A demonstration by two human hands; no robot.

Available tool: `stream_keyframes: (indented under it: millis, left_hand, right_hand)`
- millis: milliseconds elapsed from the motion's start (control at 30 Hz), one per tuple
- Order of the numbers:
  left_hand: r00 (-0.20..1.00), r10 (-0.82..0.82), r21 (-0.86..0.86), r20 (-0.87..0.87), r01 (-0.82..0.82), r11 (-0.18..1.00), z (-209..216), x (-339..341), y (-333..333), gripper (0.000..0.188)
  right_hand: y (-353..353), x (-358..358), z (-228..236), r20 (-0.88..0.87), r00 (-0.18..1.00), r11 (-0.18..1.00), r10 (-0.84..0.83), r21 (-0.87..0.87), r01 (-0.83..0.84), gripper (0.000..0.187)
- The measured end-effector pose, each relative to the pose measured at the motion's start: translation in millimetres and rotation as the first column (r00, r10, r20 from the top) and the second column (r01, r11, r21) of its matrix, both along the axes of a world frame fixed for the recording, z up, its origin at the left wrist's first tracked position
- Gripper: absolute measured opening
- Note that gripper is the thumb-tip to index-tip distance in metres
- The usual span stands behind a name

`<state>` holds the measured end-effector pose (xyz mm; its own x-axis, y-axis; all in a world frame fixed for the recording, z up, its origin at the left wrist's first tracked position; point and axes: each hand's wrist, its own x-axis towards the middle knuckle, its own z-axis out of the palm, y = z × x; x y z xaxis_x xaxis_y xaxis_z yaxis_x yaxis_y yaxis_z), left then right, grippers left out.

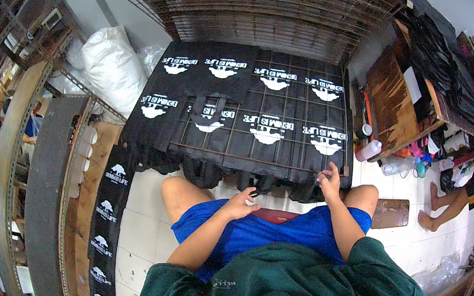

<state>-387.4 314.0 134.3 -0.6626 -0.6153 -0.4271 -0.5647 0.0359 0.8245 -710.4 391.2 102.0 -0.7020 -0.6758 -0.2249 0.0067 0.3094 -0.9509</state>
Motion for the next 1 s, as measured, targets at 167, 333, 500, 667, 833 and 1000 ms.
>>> stream_keyframes:
  millis: [167,333,500,667,833,1000]
  left_hand:
    - [1.000,-0.006,0.013,0.015,0.006,1.000,2,-2,-2,0.074]
    - [0.999,0.051,0.093,0.002,-0.051,0.994,-15,1,-6,0.071]
    - [0.966,0.255,0.454,-0.038,-0.211,0.866,-12,0,-22,0.068]
    - [0.961,0.275,0.467,-0.021,-0.233,0.853,-1,2,-18,0.068]
    - [0.976,0.219,0.424,-0.002,-0.198,0.884,11,2,-14,0.063]
    - [0.989,0.148,0.343,0.016,-0.144,0.928,9,-2,-7,0.066]
  right_hand:
    - [1,-6,-12,0.005,0.999,0.999,0.035,0.015,-0.035,0.064]
    - [-1,1,-8,0.009,0.999,0.998,0.038,0.048,-0.039,0.063]
    - [-5,4,-10,0.028,0.999,0.999,0.018,0.036,-0.019,0.064]
    - [-10,9,-19,-0.129,0.989,0.994,0.073,0.085,-0.063,0.065]
    - [-10,15,-3,-0.081,0.995,0.997,0.060,0.046,-0.057,0.064]
    - [-3,4,-11,-0.137,0.989,0.997,0.058,0.067,-0.049,0.066]
